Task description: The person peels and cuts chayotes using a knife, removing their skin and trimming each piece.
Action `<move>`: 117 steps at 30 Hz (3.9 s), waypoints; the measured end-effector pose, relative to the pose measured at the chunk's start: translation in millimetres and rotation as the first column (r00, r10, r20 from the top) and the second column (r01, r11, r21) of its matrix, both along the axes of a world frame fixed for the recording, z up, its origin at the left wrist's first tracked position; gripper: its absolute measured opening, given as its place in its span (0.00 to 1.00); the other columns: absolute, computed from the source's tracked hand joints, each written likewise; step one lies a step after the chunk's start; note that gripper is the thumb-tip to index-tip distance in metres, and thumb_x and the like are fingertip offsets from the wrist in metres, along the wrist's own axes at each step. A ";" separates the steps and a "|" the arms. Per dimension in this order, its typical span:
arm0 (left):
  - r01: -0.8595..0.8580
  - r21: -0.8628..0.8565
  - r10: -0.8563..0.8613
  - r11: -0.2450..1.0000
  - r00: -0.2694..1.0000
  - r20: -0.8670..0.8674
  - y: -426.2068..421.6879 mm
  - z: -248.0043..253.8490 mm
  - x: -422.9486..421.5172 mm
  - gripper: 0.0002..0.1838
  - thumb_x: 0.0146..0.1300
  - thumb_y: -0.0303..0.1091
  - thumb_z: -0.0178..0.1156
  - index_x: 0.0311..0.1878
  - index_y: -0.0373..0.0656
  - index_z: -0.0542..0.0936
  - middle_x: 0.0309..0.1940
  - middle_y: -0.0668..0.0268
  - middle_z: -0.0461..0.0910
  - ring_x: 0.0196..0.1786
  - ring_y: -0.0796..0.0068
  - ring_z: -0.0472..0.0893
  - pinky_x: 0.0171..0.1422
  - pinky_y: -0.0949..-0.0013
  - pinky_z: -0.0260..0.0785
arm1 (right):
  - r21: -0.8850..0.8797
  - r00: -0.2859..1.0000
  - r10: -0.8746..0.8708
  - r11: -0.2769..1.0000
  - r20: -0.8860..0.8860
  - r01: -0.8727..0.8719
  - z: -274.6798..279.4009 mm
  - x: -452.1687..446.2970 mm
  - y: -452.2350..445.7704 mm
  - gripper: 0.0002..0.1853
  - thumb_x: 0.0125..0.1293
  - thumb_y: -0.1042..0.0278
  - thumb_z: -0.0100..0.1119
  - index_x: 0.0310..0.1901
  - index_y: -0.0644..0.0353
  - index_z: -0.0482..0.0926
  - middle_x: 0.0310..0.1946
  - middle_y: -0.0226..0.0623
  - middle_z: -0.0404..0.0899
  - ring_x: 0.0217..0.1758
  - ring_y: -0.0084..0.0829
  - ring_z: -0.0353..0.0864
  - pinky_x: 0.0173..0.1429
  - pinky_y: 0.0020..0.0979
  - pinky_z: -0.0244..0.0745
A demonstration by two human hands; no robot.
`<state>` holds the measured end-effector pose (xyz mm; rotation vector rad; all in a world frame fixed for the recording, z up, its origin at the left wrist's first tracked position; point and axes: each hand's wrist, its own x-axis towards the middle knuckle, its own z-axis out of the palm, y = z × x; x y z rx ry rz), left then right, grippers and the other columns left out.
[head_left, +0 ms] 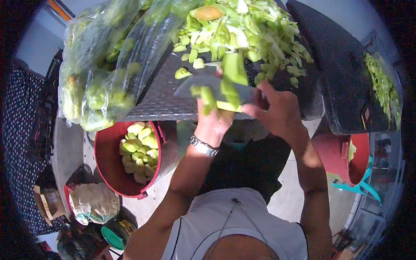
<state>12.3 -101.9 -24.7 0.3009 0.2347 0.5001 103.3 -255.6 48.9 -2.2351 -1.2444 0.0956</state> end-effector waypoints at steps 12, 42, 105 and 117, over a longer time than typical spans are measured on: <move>0.194 0.170 -0.172 0.966 0.976 -0.137 -0.7 37.4 -14.6 0.31 0.73 0.54 0.52 0.66 0.37 0.73 0.51 0.55 0.83 0.49 0.55 0.86 0.49 0.48 0.83 | 0.157 0.976 -0.208 0.968 0.066 0.195 -29.3 78.0 -6.3 0.26 0.67 0.36 0.62 0.40 0.57 0.80 0.29 0.49 0.84 0.37 0.58 0.86 0.42 0.53 0.79; 0.183 0.143 -0.187 0.973 0.982 0.017 2.1 30.4 -17.8 0.28 0.67 0.49 0.62 0.62 0.39 0.75 0.48 0.60 0.84 0.47 0.62 0.85 0.49 0.50 0.80 | 0.044 0.933 -0.277 0.961 0.228 0.274 -59.0 121.1 -8.0 0.33 0.69 0.31 0.56 0.53 0.58 0.81 0.34 0.50 0.83 0.43 0.48 0.86 0.43 0.44 0.79; 0.130 0.053 -0.127 0.990 0.990 -0.057 3.1 35.5 9.7 0.21 0.74 0.52 0.57 0.56 0.45 0.80 0.40 0.65 0.85 0.41 0.69 0.85 0.47 0.63 0.79 | -0.012 0.950 0.084 0.996 0.301 -0.084 -1.0 -28.1 -1.7 0.32 0.49 0.33 0.77 0.32 0.54 0.73 0.18 0.30 0.75 0.21 0.36 0.82 0.26 0.36 0.75; 0.035 0.113 -0.017 0.993 0.986 -0.163 0.1 32.0 4.1 0.24 0.71 0.54 0.61 0.56 0.43 0.78 0.43 0.64 0.83 0.41 0.66 0.85 0.44 0.60 0.82 | 0.004 0.994 -0.098 0.995 0.055 0.098 -3.4 -0.2 -6.5 0.31 0.57 0.33 0.71 0.39 0.58 0.75 0.21 0.38 0.79 0.27 0.48 0.85 0.33 0.44 0.77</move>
